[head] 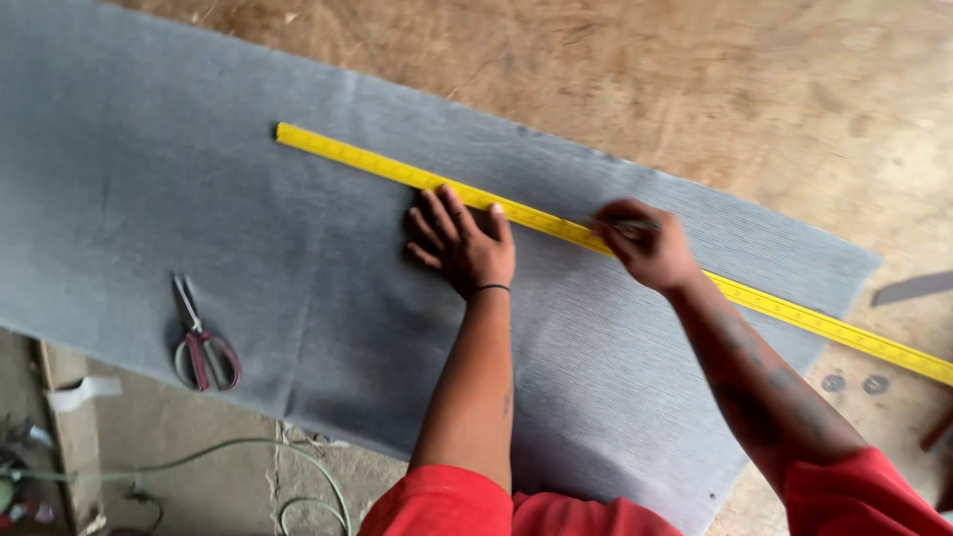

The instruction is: Measuring fabric with a ruler, marking it with a pen, and cutting it with scissors on a workshop table.

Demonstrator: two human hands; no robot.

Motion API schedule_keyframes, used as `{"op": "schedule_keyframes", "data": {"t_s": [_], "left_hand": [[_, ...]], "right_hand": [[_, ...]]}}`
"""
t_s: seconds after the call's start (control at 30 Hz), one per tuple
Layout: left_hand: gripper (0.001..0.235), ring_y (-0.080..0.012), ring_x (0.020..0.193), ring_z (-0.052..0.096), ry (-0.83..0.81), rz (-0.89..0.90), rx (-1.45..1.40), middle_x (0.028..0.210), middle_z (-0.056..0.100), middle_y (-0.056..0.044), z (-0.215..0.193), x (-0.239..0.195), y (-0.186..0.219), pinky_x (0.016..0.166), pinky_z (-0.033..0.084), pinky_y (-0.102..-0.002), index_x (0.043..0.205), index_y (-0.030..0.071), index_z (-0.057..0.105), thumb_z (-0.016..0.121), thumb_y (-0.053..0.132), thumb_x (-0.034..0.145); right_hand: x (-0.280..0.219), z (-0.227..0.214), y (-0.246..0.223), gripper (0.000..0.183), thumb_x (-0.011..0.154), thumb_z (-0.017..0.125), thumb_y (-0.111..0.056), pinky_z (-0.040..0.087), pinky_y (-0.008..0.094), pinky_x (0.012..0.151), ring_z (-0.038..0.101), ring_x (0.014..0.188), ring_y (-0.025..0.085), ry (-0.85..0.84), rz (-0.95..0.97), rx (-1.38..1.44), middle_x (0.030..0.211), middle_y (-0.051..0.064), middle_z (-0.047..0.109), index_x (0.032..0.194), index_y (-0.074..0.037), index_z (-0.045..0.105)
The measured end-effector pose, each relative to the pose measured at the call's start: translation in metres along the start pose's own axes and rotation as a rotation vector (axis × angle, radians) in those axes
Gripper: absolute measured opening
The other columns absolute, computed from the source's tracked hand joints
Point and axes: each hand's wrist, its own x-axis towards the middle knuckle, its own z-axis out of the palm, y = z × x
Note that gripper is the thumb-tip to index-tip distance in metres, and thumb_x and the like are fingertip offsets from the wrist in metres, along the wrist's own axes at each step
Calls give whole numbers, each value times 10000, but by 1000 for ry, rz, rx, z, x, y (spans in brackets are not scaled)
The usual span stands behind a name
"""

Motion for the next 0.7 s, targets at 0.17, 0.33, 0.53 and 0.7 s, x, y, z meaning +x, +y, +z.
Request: {"op": "schedule_keyframes", "data": {"t_s": [0.17, 0.33, 0.53, 0.7], "left_hand": [[759, -448, 1504, 373, 61, 1, 18, 1606, 428, -156, 5, -4, -2, 1116, 238, -695, 1532, 140, 457, 402, 655, 977], [821, -458, 1529, 333, 18, 5, -1, 1626, 402, -161, 4, -6, -1, 1135, 192, -708, 1550, 151, 433, 542, 640, 899], [742, -444, 1507, 364, 6, 8, -20, 1611, 425, -149, -3, 0, 0, 1114, 240, -688, 1524, 147, 469, 402, 657, 989], [782, -446, 1496, 343, -53, 12, 4, 1613, 403, -153, 0, -2, -6, 1089, 261, -738, 1541, 118, 460, 675, 512, 901]], "right_hand": [[103, 107, -40, 154, 944, 742, -117, 554, 469, 802, 734, 934, 361, -133, -176, 87, 932, 121, 761, 1098, -123, 739], [138, 142, -69, 174, 942, 735, -171, 556, 455, 857, 734, 996, 323, -186, -247, 87, 987, 53, 766, 1113, -200, 714], [64, 47, -25, 177, 923, 726, -116, 565, 439, 842, 737, 959, 321, -159, -109, 21, 957, 81, 758, 1091, -173, 726], [-76, -102, 21, 133, 953, 710, -81, 567, 420, 827, 737, 890, 274, 15, 197, -97, 900, 108, 755, 1059, -146, 757]]}}
